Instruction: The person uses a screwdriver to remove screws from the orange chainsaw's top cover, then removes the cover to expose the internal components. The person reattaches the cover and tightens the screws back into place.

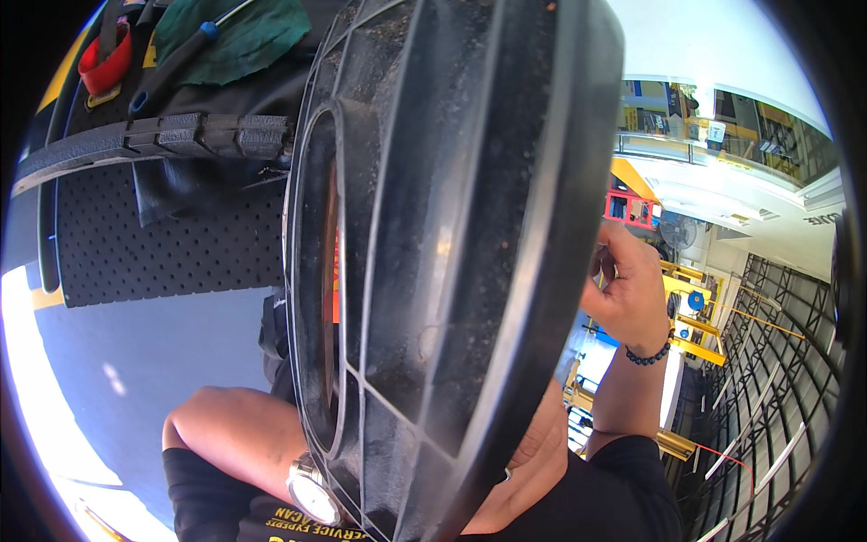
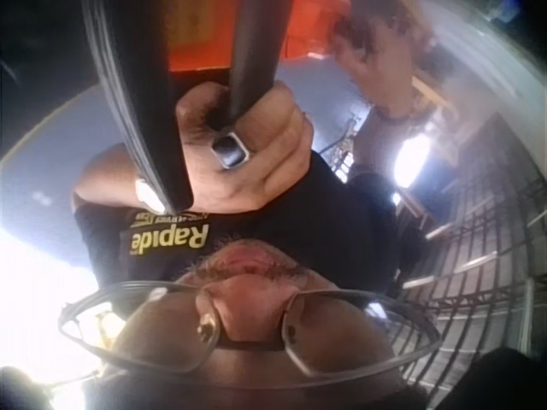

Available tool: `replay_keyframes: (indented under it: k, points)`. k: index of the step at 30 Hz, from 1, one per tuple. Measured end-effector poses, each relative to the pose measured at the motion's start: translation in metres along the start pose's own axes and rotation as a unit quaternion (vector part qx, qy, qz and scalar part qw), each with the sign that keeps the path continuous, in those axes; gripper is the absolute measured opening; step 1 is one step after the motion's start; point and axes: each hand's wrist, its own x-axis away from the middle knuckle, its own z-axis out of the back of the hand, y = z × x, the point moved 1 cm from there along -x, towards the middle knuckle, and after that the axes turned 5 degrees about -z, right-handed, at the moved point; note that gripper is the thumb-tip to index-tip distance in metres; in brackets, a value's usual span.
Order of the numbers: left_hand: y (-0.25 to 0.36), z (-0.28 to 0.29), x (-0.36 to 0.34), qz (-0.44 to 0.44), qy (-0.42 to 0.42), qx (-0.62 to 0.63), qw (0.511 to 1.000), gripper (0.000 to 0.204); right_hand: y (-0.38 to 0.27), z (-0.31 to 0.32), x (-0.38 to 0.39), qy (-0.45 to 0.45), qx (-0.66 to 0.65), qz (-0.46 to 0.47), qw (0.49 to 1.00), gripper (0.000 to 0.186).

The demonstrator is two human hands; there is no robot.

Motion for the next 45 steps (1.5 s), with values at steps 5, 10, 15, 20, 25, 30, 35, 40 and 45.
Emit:
replay_keyframes:
  k: [5,10,15,20,25,30,35,40,45]
  points:
    - [-0.001,-0.001,0.000,-0.042,-0.011,-0.039,0.998,0.017,0.005,0.005,-0.007,0.013,-0.001,0.076,0.997,0.038]
    - [-0.008,-0.002,-0.002,-0.105,-0.019,-0.087,0.991,0.027,0.002,0.010,-0.003,0.022,0.001,0.062,0.998,0.042]
    - [-0.014,-0.004,-0.005,-0.132,-0.013,-0.085,0.987,0.032,0.001,0.005,0.000,0.025,-0.001,0.056,0.998,0.033]
    - [-0.012,-0.005,-0.004,-0.143,-0.001,-0.081,0.986,0.035,0.001,0.006,0.000,0.010,0.001,0.082,0.997,0.034]
    - [-0.011,-0.005,-0.006,-0.132,-0.003,-0.104,0.986,0.041,0.023,-0.001,-0.013,-0.003,-0.065,0.143,0.988,0.036]
    - [-0.017,-0.008,-0.006,-0.182,-0.004,-0.131,0.974,0.041,0.004,0.005,-0.005,-0.003,-0.076,0.045,0.996,0.033]
    - [-0.014,-0.006,-0.006,-0.135,0.003,-0.089,0.987,0.037,-0.008,0.004,0.004,0.028,0.018,0.071,0.997,0.029]
    - [-0.014,-0.005,-0.008,-0.114,0.009,-0.098,0.989,0.038,-0.004,0.008,-0.010,-0.003,0.012,0.151,0.988,0.037]
    - [-0.016,-0.007,-0.006,-0.185,0.002,-0.134,0.974,0.042,-0.005,0.014,-0.003,-0.014,-0.018,0.055,0.998,0.031]
